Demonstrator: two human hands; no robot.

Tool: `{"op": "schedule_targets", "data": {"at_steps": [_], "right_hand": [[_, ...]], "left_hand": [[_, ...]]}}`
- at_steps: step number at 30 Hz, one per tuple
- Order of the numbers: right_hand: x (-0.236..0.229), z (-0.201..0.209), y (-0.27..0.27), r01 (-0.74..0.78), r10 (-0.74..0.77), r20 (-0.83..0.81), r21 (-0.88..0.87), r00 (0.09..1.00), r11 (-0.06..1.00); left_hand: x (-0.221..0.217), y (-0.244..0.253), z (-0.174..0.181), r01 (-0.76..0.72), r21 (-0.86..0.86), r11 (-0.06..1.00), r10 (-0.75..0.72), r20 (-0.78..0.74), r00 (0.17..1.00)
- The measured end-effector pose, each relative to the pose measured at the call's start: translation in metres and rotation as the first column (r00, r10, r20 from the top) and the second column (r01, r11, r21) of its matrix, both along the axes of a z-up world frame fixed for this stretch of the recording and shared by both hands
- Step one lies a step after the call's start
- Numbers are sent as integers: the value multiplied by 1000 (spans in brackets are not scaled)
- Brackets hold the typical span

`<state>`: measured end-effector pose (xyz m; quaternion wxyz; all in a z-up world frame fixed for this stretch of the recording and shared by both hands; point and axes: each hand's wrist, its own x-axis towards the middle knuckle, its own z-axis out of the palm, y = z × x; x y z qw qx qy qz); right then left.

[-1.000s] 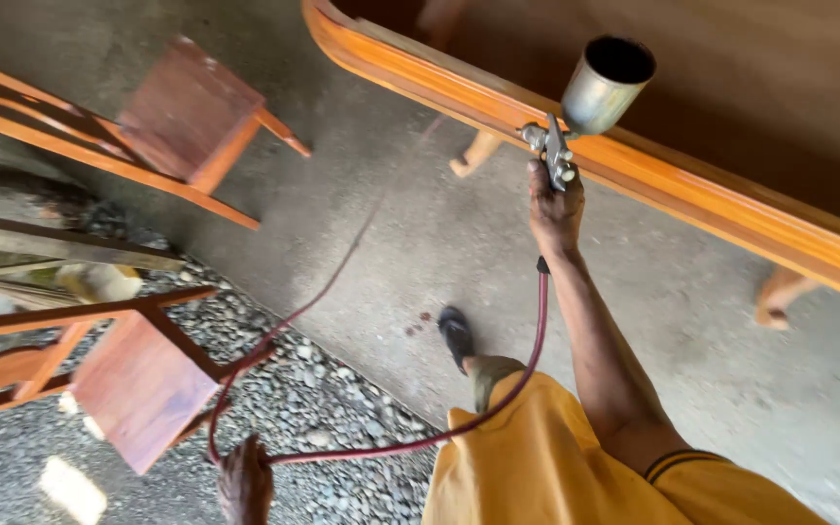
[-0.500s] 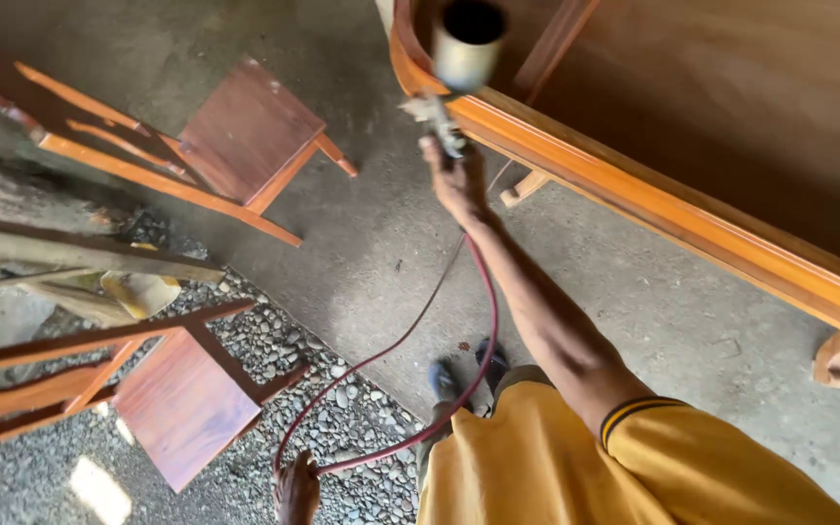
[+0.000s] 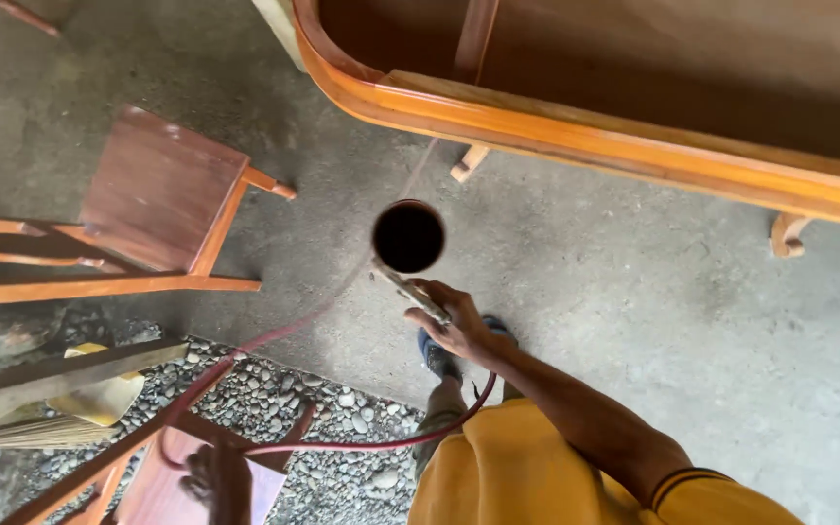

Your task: Applying a spray finish to wooden furniture components in a workshop setting.

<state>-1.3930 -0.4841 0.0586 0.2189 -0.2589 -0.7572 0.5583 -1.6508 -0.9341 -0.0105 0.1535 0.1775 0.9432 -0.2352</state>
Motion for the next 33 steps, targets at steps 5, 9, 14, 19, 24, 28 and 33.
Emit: {"op": "schedule_targets", "data": {"at_steps": [5,9,14,19,24,28,33], "right_hand": [[33,-22,-6,166,-174,84,97,981,981],[60,-61,8,322,-330,62,119,942,939],[96,-146,41,342,-370,122,204,921,917],[114,-251,77,379,-405,150,175,902,909],[141,-423,133,416,-420,51,74,906,907],[143,-506,222,468,-445,324,9,835,884],[117,-513,317,596,-588,308,78,748,799]], "left_hand": [[-26,59,6,13,-15,1000,-13,-10,1000],[-3,123,-73,189,-161,969,-135,299,945],[-12,144,-265,472,40,881,-452,366,813],[14,216,-380,605,59,794,-562,451,693],[41,246,-483,688,-18,726,-528,626,574],[58,311,-480,710,290,642,-762,345,547],[97,379,-440,660,577,482,-854,139,502]]}}
